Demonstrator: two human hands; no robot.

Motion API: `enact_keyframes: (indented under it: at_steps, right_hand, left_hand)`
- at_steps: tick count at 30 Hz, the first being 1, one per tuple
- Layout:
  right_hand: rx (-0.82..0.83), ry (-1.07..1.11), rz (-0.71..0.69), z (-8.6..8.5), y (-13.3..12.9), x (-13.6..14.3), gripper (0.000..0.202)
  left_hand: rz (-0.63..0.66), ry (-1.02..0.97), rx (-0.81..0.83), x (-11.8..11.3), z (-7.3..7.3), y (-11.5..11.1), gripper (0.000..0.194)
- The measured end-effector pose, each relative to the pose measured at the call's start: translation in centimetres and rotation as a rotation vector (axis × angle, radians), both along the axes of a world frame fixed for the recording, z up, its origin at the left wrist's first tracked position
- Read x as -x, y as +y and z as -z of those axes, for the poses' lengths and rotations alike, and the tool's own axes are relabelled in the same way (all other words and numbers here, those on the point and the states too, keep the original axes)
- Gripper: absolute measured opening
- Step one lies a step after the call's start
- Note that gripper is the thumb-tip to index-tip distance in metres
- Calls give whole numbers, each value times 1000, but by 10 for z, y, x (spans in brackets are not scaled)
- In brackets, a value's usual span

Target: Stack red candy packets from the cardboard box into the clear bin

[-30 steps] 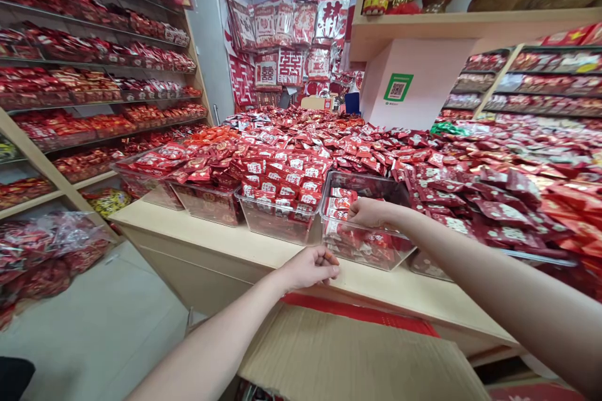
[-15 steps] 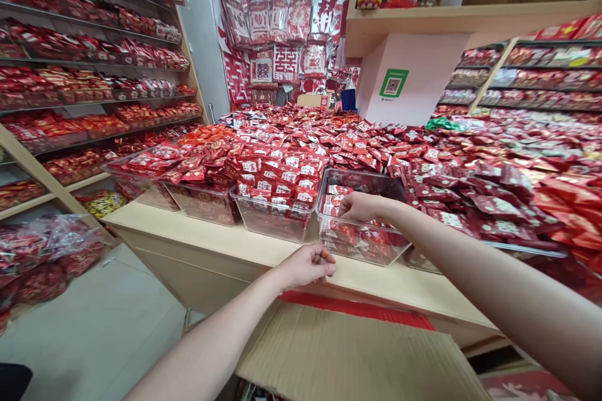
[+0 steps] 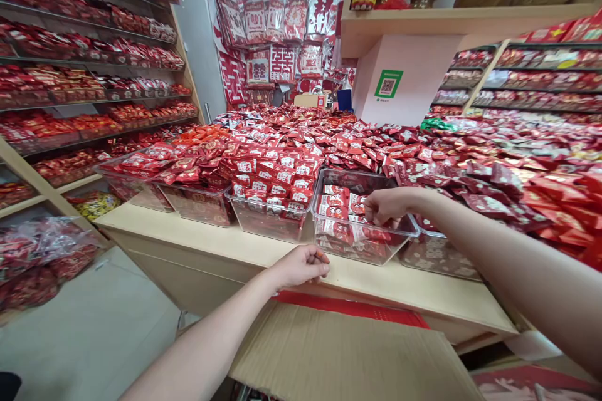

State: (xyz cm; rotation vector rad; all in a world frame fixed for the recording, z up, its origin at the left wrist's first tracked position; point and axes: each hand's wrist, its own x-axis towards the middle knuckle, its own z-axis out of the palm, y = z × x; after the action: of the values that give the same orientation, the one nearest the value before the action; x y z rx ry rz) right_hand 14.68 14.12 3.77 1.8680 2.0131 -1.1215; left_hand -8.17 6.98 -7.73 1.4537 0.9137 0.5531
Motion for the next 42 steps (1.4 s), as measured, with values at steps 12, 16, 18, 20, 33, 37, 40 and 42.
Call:
enact_keyframes:
  at_steps: [12, 16, 18, 20, 33, 37, 40, 42]
  right_hand:
    - [-264, -265, -241, -9, -16, 20, 11]
    - [-311, -238, -285, -5, -17, 22, 25]
    - [-331, -279, -303, -1, -16, 23, 29]
    - [-343, -301, -322, 4, -13, 23, 27]
    - [-301, -181, -309, 3, -13, 13, 23]
    - [-481, -161, -238, -7, -19, 7, 19]
    - [-737, -38, -68, -24, -56, 7, 26]
    - [-706, 147, -109, -30, -100, 9, 27]
  left_hand:
    - [10, -8, 12, 2, 2, 2, 36]
    - [13, -7, 16, 2, 2, 2, 37]
    - [18, -9, 18, 3, 2, 2, 38]
    - [23, -7, 18, 3, 3, 2, 38]
    - [52, -14, 20, 3, 6, 6, 39]
    - [35, -15, 26, 5, 9, 8, 40]
    - [46, -22, 25, 6, 9, 8, 39]
    - [64, -20, 10, 6, 8, 8, 37]
